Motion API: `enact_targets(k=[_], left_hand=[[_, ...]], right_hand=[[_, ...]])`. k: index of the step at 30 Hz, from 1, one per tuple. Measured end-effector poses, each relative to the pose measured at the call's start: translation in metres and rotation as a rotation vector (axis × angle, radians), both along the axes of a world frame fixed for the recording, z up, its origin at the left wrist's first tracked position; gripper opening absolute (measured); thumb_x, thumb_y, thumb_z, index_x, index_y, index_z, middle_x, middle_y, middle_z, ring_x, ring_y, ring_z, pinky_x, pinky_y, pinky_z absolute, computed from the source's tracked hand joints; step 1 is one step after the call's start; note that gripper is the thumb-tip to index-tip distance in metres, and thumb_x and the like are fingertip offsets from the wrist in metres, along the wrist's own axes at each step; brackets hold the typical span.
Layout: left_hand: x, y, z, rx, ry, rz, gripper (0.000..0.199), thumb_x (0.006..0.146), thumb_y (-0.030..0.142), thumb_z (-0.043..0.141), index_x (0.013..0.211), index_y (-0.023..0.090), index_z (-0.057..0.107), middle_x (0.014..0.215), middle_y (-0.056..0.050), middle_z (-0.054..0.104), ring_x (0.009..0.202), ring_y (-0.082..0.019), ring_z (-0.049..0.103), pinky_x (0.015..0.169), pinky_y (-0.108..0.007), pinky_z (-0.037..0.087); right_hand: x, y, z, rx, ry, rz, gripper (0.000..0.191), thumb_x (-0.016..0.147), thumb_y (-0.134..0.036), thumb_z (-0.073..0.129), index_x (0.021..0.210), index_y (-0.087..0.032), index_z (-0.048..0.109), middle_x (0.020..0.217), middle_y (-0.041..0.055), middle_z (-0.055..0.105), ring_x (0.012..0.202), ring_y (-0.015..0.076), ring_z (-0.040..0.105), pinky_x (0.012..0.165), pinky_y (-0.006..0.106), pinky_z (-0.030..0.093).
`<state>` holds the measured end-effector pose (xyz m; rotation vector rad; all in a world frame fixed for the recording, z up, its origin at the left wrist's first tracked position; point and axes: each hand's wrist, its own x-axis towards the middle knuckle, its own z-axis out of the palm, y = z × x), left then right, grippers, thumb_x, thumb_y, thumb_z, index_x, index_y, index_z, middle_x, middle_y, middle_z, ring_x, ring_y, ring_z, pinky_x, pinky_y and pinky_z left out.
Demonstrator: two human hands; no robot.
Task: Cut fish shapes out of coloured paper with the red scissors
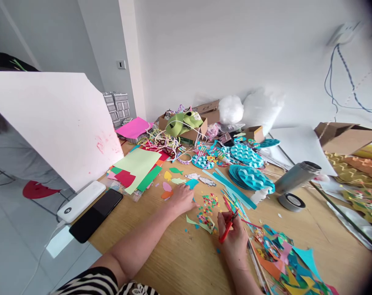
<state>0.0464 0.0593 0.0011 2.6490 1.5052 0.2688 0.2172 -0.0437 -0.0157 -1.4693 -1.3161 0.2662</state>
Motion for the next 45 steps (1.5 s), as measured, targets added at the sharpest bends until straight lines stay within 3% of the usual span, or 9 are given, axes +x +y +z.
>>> enact_targets(k=[6, 16, 20, 24, 31, 34, 40, 43, 45], left_hand=[[-0.001, 0.001, 0.002, -0.026, 0.013, 0.017, 0.03, 0.077, 0.045, 0.063, 0.087, 0.016, 0.067, 0.093, -0.012, 0.068, 0.096, -0.026, 0.062, 0.089, -0.037, 0.046], [0.004, -0.005, 0.01, -0.088, 0.025, 0.185, 0.052, 0.08, 0.063, 0.051, 0.099, 0.016, 0.063, 0.089, -0.014, 0.069, 0.089, -0.028, 0.066, 0.077, -0.035, 0.05], [0.012, -0.005, 0.01, -0.096, 0.044, 0.229, 0.038, 0.081, 0.042, 0.059, 0.107, 0.014, 0.059, 0.099, -0.015, 0.067, 0.094, -0.028, 0.065, 0.079, -0.034, 0.05], [0.02, -0.004, 0.013, -0.094, 0.058, 0.259, 0.033, 0.082, 0.018, 0.053, 0.114, 0.012, 0.056, 0.105, -0.016, 0.065, 0.095, -0.025, 0.064, 0.08, -0.032, 0.051], [0.022, -0.003, 0.024, -0.101, 0.055, 0.277, 0.03, 0.084, 0.021, 0.051, 0.109, 0.009, 0.059, 0.105, -0.018, 0.064, 0.096, -0.027, 0.064, 0.08, -0.035, 0.051], [0.021, 0.013, 0.029, -0.1, 0.038, 0.263, 0.03, 0.087, 0.029, 0.051, 0.107, 0.01, 0.061, 0.106, -0.017, 0.064, 0.101, -0.027, 0.062, 0.084, -0.035, 0.049], [0.034, 0.08, 0.041, -0.122, 0.034, 0.301, 0.034, 0.088, 0.038, 0.053, 0.108, 0.011, 0.062, 0.113, -0.015, 0.062, 0.119, -0.027, 0.05, 0.099, -0.036, 0.042], [0.042, 0.106, 0.041, -0.208, 0.076, 0.345, 0.038, 0.088, 0.036, 0.056, 0.119, 0.014, 0.055, 0.12, -0.011, 0.057, 0.106, -0.023, 0.057, 0.089, -0.044, 0.049], [0.045, 0.116, 0.04, -0.266, 0.107, 0.365, 0.037, 0.088, 0.034, 0.056, 0.12, 0.016, 0.054, 0.12, -0.011, 0.056, 0.103, -0.022, 0.058, 0.086, -0.042, 0.051]], right_hand=[[0.0, 0.001, -0.003, 0.042, 0.005, 0.023, 0.023, 0.084, -0.038, 0.057, 0.074, -0.019, 0.052, 0.066, 0.0017, 0.06, 0.057, 0.0146, 0.055, 0.057, 0.025, 0.047], [0.001, 0.001, -0.008, -0.002, -0.021, 0.009, 0.022, 0.085, -0.037, 0.057, 0.074, -0.019, 0.053, 0.068, 0.0025, 0.062, 0.059, 0.0147, 0.055, 0.059, 0.026, 0.045], [0.0, 0.0, -0.007, -0.006, -0.015, 0.021, 0.022, 0.086, -0.038, 0.056, 0.075, -0.019, 0.052, 0.069, 0.0022, 0.061, 0.06, 0.0151, 0.055, 0.06, 0.026, 0.045], [-0.001, -0.001, -0.005, -0.008, -0.012, 0.039, 0.022, 0.086, -0.038, 0.056, 0.075, -0.019, 0.051, 0.068, 0.0012, 0.059, 0.06, 0.0148, 0.053, 0.06, 0.025, 0.045], [-0.001, -0.002, -0.006, -0.012, -0.009, 0.058, 0.02, 0.086, -0.036, 0.056, 0.077, -0.018, 0.053, 0.069, 0.002, 0.06, 0.06, 0.0153, 0.054, 0.058, 0.025, 0.043], [-0.002, -0.001, -0.006, -0.008, -0.012, 0.061, 0.02, 0.086, -0.036, 0.057, 0.076, -0.018, 0.053, 0.067, 0.0017, 0.06, 0.059, 0.0153, 0.054, 0.057, 0.026, 0.043], [-0.004, -0.002, -0.003, 0.017, -0.026, 0.069, 0.021, 0.086, -0.036, 0.056, 0.075, -0.019, 0.052, 0.066, 0.0009, 0.058, 0.057, 0.0148, 0.052, 0.054, 0.025, 0.042], [-0.003, -0.002, -0.003, 0.018, -0.05, 0.066, 0.021, 0.087, -0.035, 0.055, 0.074, -0.02, 0.051, 0.065, 0.0007, 0.058, 0.057, 0.0149, 0.052, 0.054, 0.024, 0.042], [-0.003, -0.001, -0.003, 0.019, -0.056, 0.057, 0.021, 0.088, -0.035, 0.054, 0.074, -0.02, 0.051, 0.064, 0.0, 0.056, 0.056, 0.0146, 0.052, 0.053, 0.024, 0.042]])
